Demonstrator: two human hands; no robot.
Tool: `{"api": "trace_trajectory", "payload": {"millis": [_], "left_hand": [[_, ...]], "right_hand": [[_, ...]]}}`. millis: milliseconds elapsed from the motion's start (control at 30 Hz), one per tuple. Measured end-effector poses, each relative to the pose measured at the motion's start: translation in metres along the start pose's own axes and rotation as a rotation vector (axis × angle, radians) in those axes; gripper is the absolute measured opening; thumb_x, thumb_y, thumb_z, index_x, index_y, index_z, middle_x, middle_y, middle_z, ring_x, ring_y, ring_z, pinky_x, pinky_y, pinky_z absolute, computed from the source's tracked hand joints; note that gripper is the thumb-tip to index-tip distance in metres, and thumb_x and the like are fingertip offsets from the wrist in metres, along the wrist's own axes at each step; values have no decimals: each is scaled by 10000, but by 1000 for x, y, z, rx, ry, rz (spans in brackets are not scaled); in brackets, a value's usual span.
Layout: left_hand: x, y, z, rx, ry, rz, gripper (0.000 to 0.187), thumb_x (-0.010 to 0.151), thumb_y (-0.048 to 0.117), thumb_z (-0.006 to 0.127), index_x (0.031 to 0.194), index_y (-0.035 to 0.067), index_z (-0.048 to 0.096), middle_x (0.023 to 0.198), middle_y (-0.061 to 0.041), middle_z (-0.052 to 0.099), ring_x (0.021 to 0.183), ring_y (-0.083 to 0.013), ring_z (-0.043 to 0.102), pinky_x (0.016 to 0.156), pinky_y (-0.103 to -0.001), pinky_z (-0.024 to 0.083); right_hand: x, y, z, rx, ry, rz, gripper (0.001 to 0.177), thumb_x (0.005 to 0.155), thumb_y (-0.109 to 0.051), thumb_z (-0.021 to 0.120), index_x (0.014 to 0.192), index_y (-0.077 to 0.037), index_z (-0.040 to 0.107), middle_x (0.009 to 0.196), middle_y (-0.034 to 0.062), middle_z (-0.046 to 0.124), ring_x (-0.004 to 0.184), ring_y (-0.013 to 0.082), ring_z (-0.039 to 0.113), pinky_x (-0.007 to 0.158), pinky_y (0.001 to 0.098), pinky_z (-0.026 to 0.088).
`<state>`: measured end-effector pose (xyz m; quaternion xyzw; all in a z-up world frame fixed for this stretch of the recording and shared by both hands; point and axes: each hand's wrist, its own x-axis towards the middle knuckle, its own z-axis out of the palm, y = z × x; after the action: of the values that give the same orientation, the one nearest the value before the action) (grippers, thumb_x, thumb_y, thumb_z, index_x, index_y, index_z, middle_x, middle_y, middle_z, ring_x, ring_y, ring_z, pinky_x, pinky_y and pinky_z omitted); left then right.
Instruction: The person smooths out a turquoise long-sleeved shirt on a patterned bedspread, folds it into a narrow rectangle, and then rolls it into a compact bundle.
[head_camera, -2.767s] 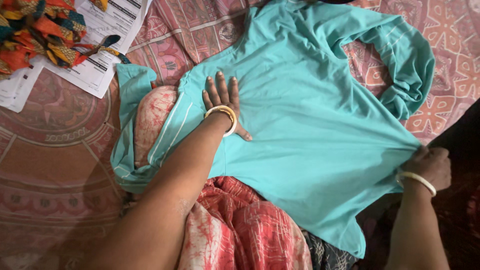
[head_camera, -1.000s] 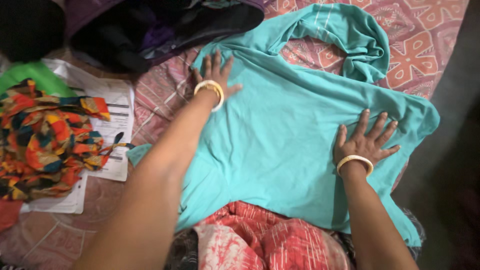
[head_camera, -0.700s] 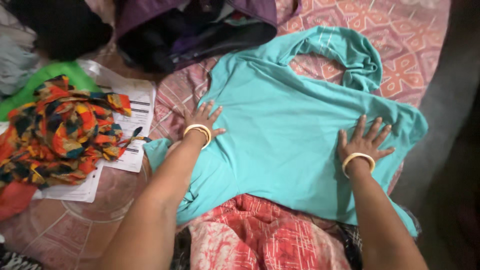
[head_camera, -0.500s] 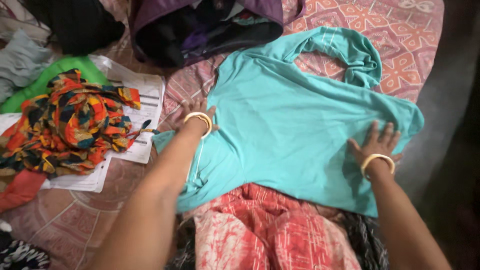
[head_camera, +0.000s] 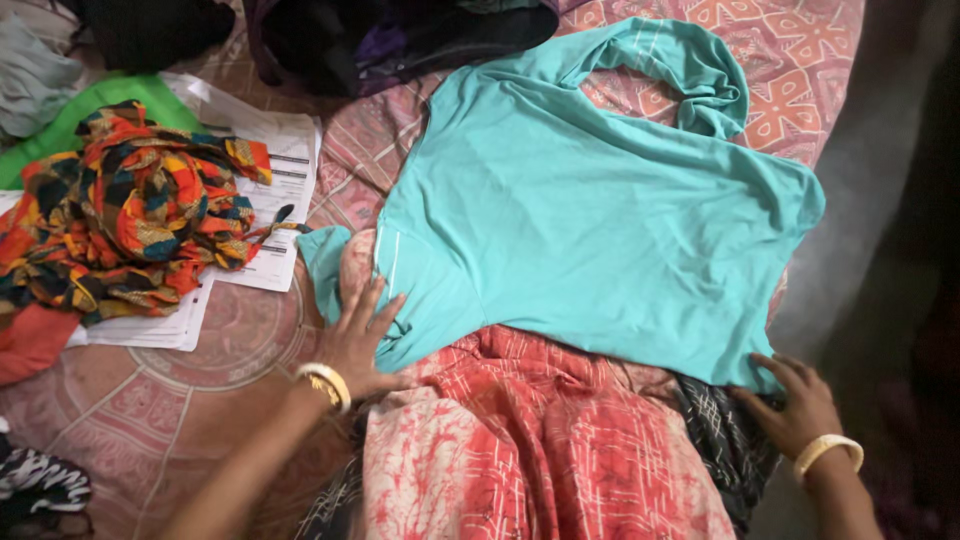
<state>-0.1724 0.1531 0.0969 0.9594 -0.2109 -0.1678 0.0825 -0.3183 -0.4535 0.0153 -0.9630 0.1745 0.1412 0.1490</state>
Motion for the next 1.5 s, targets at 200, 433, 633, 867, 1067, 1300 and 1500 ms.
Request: {"api": "trace_trajectory", "payload": {"millis": [200,433,633,867,1067,1300,1500], "left_hand": [[-45,-17,53,-159,356,-112,979,703,514,848,1517,198,403,1556,-249,359,1360,-447,433,1074,-524,427],[-58,-17,29,-170,488,-79,341,898,263,712,1235,219,703,1036,-62,716,930,-299,699,779,-418,565],[-56,-10,-10,-69,504,-64,282,912,314,752,1177,225,715,873,-65,651,762,-304,682,646,-428,539],[-51,-27,-34,180,48,23,472,773,323,779,1215,241,632,1050,-53,624,855,-305,695,723,-458,576],[-14,-19,-77,328,-123,-25,381,845,413,718,1175,234,648,1145,-28,640,949,-287,703,785,-466,585],[130,-20,-152,413,-78,4,436,834,407,744,1222,215,692,1210,-134,673,1084,-364,666,908,-509,539],[286,-52,-110,537,99,-5,192,983,187,644,1141,158,748,1204,-157,729,1142,-367,702,912,-509,570]], "right_hand": [[0,27,18,-40,251,-36,231,907,-236,733,1136,-242,764,1103,94,711,1045,331,680,933,424,562],[3,56,8,-80,488,-117,94,1014,-202,722,1091,-232,767,1106,68,675,1001,318,695,856,410,573],[-3,52,2,25,573,-143,108,1115,-113,662,1151,-197,720,1171,91,660,956,254,679,866,335,597],[-5,59,9,-69,472,-160,104,1107,-171,714,1133,-245,782,1119,76,679,966,231,702,843,319,592],[15,62,-3,-129,351,-94,138,1013,-145,735,1101,-226,805,1140,91,733,918,236,736,788,339,605],[112,75,-31,-168,358,-120,182,981,-112,704,1119,-205,777,1039,116,693,935,314,685,849,403,582],[207,41,-35,-107,399,-13,215,904,-215,726,1102,-162,788,1134,168,710,1078,404,670,972,487,542]]}}
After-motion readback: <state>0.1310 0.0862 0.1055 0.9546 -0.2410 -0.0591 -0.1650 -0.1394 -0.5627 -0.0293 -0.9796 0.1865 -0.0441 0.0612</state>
